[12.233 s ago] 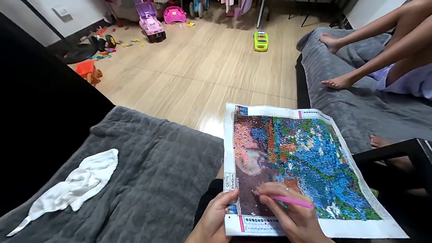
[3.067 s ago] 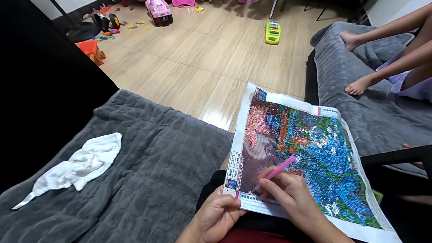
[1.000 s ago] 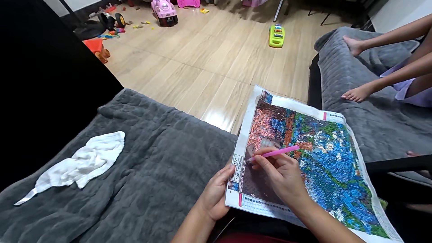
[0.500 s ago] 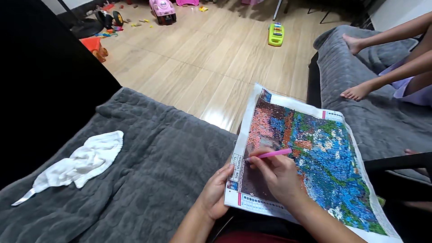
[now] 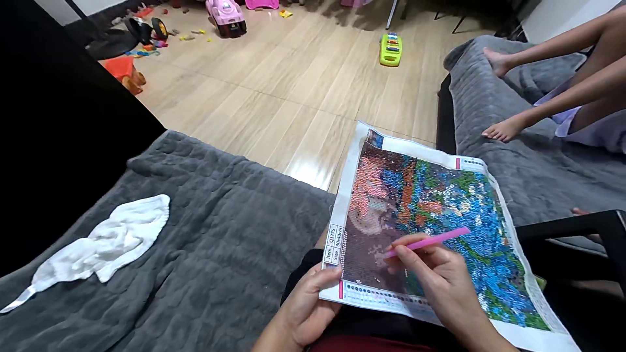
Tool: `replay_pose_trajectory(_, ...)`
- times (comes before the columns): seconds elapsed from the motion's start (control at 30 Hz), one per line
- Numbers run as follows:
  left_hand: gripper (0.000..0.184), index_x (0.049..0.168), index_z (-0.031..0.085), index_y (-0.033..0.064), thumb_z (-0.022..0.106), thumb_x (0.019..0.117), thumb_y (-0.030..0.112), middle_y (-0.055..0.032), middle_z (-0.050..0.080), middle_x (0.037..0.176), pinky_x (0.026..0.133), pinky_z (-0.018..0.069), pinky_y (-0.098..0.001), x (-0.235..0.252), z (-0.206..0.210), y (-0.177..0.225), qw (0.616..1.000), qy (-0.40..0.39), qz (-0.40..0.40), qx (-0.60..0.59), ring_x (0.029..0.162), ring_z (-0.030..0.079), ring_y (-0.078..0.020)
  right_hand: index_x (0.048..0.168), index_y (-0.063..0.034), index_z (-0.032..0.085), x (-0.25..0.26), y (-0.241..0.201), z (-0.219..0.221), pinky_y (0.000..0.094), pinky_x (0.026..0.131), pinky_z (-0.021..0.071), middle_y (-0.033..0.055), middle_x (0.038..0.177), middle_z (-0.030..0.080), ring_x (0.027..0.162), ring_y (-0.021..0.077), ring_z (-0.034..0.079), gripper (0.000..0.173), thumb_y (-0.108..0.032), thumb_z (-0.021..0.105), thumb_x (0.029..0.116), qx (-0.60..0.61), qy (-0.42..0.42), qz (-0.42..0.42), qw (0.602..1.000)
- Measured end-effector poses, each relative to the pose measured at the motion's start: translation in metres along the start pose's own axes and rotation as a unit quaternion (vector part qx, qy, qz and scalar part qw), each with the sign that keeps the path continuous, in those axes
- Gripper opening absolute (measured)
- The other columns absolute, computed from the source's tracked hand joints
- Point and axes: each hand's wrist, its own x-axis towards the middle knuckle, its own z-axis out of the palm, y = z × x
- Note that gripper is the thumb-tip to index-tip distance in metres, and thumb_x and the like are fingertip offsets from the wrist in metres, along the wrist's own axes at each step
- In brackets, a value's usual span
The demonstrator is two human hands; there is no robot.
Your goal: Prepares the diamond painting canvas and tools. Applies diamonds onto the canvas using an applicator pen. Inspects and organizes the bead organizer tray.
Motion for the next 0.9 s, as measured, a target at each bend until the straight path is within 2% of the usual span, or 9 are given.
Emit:
replay_pose_trajectory(0.1,0.022,0.109,0.062,0.0044,0.042,0.0997,0.001,-0.0149,0.076,0.104,0.09,0.0614,-0.0396,-0.001,-0.001,0.0,1.0,0.0,-0.006,-0.003,0.098,0.075,-0.0236,0.096,-0.008,0.069,-0.01,0.002,-0.005,0.0203,0.065,0.0622,-0.0056,0.086,0.073,0.072,0.0034,0.071,0.013,-0.015,0.059,0.0987,-0.025,0.007,-0.008,1.0)
replay_pose_trajectory(0.27,0.026,0.11,0.061,0.0043,0.035,0.1035,0.004,-0.0156,0.075,0.105,0.09,0.0615,-0.0396,-0.001,0.002,-0.001,1.0,0.014,-0.019,-0.013,0.098,0.075,-0.0248,0.095,-0.0035,0.071,-0.021,0.011,-0.003,0.0146,0.066,0.0584,-0.0029,0.088,0.072,0.074,-0.0031,0.068,0.023,-0.022,0.058,0.1007,-0.087,-0.025,-0.073,0.993)
replay_pose_trajectory(0.7,0.027,0.112,0.062,0.0044,0.037,0.1026,0.006,-0.0168,0.074,0.108,0.093,0.0602,-0.0417,-0.001,0.0,-0.001,0.999,-0.002,-0.032,-0.034,0.101,0.074,-0.0263,0.095,-0.0037,0.071,-0.022,0.016,-0.001,0.0138,0.067,0.0579,-0.0012,0.086,0.072,0.074,-0.0027,0.068,0.027,-0.026,0.057,0.102,-0.1,-0.042,-0.089,0.99)
replay_pose_trajectory(0.9,0.028,0.111,0.061,0.0047,0.034,0.1032,0.006,-0.0163,0.075,0.107,0.091,0.0607,-0.0407,-0.002,0.003,-0.001,0.999,0.007,-0.033,-0.032,0.1,0.075,-0.0258,0.095,-0.0034,0.071,-0.022,0.016,0.0,0.0138,0.067,0.058,-0.0014,0.086,0.072,0.074,-0.003,0.068,0.025,-0.024,0.058,0.1011,-0.095,-0.043,-0.089,0.991)
